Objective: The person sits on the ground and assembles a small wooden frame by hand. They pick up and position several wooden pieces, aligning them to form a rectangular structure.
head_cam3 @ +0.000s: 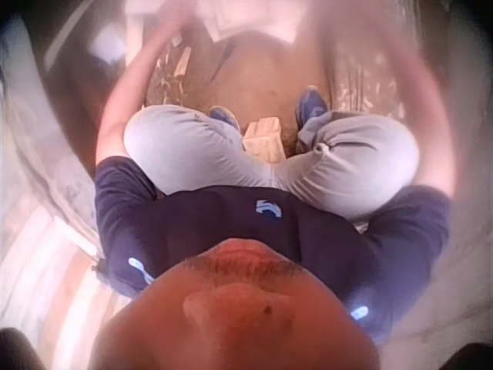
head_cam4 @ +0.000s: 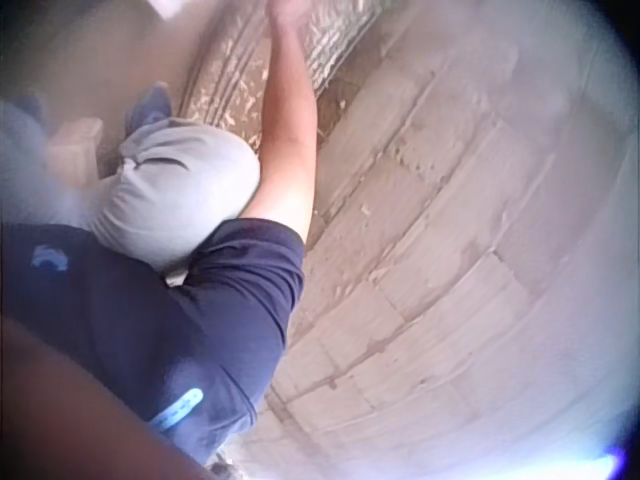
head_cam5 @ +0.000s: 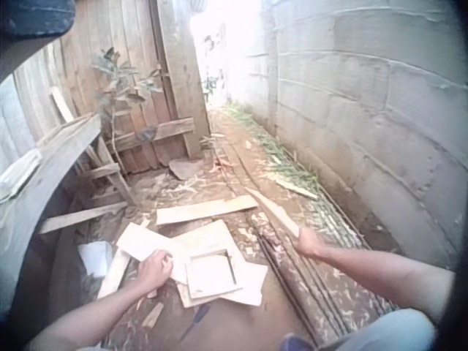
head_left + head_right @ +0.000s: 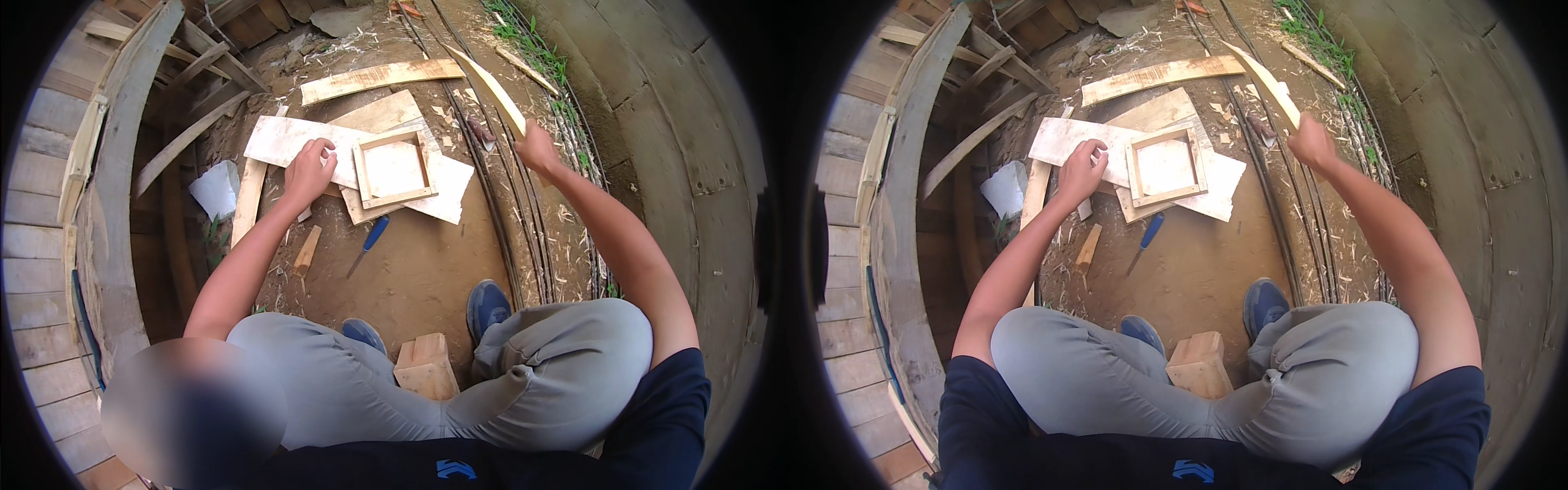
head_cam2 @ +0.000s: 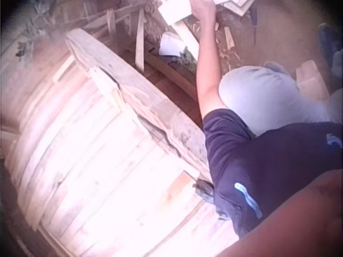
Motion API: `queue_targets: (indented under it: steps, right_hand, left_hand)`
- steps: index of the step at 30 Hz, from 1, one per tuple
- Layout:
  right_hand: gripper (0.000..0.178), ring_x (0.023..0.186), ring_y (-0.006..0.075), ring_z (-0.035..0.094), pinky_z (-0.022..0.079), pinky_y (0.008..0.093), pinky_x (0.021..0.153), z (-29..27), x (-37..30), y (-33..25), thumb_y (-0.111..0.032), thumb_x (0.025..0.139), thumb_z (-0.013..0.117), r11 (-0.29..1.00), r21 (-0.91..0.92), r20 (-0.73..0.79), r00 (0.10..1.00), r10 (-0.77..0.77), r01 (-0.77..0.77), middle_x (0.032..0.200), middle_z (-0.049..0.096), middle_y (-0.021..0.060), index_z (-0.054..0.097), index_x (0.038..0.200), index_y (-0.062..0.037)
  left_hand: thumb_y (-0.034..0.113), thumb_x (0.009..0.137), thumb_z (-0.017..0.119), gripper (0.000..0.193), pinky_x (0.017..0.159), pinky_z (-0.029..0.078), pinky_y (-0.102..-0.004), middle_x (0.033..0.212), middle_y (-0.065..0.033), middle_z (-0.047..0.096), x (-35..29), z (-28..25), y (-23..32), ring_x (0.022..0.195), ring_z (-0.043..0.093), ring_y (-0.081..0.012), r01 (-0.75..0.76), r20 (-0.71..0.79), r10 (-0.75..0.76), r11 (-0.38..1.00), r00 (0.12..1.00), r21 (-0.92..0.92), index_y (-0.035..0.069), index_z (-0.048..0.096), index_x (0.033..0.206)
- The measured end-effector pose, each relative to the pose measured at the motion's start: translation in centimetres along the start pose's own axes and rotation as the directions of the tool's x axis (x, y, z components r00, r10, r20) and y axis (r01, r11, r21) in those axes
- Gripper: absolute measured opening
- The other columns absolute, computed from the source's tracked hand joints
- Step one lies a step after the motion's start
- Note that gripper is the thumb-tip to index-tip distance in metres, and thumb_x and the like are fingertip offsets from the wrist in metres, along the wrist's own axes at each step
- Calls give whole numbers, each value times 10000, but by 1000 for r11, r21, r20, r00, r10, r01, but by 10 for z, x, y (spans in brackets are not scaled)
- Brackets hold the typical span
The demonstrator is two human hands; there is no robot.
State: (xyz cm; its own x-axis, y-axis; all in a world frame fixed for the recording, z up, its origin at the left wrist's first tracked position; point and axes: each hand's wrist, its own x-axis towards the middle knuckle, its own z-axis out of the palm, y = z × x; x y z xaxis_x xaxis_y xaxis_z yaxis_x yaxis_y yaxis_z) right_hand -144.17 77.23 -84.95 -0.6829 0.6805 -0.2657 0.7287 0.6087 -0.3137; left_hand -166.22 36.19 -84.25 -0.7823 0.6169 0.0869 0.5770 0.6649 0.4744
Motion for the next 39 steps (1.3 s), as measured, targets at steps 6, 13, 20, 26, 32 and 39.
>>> queue_targets:
  steps: [6,13,20,26,32,39]
  right_hand:
    - [274,968,493,621,478,561,832,0,-32,-35,-114,870,612,917,57,4,919,-395,394,967,653,298,425,1063,-61]
    - [312,952,482,608,471,543,796,5,-48,-17,-80,828,646,848,-30,91,847,-524,528,954,630,237,401,1020,-62]
    - [255,999,467,606,458,549,838,6,-41,-10,-66,833,595,891,-59,71,892,-446,450,989,649,233,431,1027,-80]
    - [282,1003,468,605,454,547,837,4,-36,-1,-79,832,616,884,-74,44,887,-460,462,987,653,231,429,1044,-79]
    - [289,1029,449,604,461,528,839,-4,-41,-14,-97,851,638,869,-31,47,869,-493,495,1037,645,217,431,1051,-84]
    - [271,978,414,638,489,505,829,0,-51,-27,-87,855,625,823,-92,98,827,-553,561,1018,653,184,443,1055,-86]
  left_hand:
    - [314,890,682,271,761,523,-355,876,-84,698,-7,32,-42,817,669,-227,309,93,-295,926,951,-217,73,678,1013]
    - [420,896,688,367,726,512,-341,809,-73,683,-7,21,2,760,649,-195,330,246,-278,922,929,-204,56,683,948]
    - [447,884,714,381,628,480,-303,794,-47,676,-10,39,-4,674,608,-139,241,312,-160,940,937,-241,69,663,880]
    - [378,931,674,291,466,397,-281,858,-53,668,0,29,16,599,572,-111,550,560,-328,785,760,-286,98,601,968]
    - [432,972,624,305,498,433,-283,922,-49,668,1,24,18,615,576,-111,565,620,-346,801,705,-196,134,596,1031]
    - [492,980,583,381,534,478,-292,920,-28,665,0,25,11,643,590,-111,560,634,-357,816,686,-147,126,598,1084]
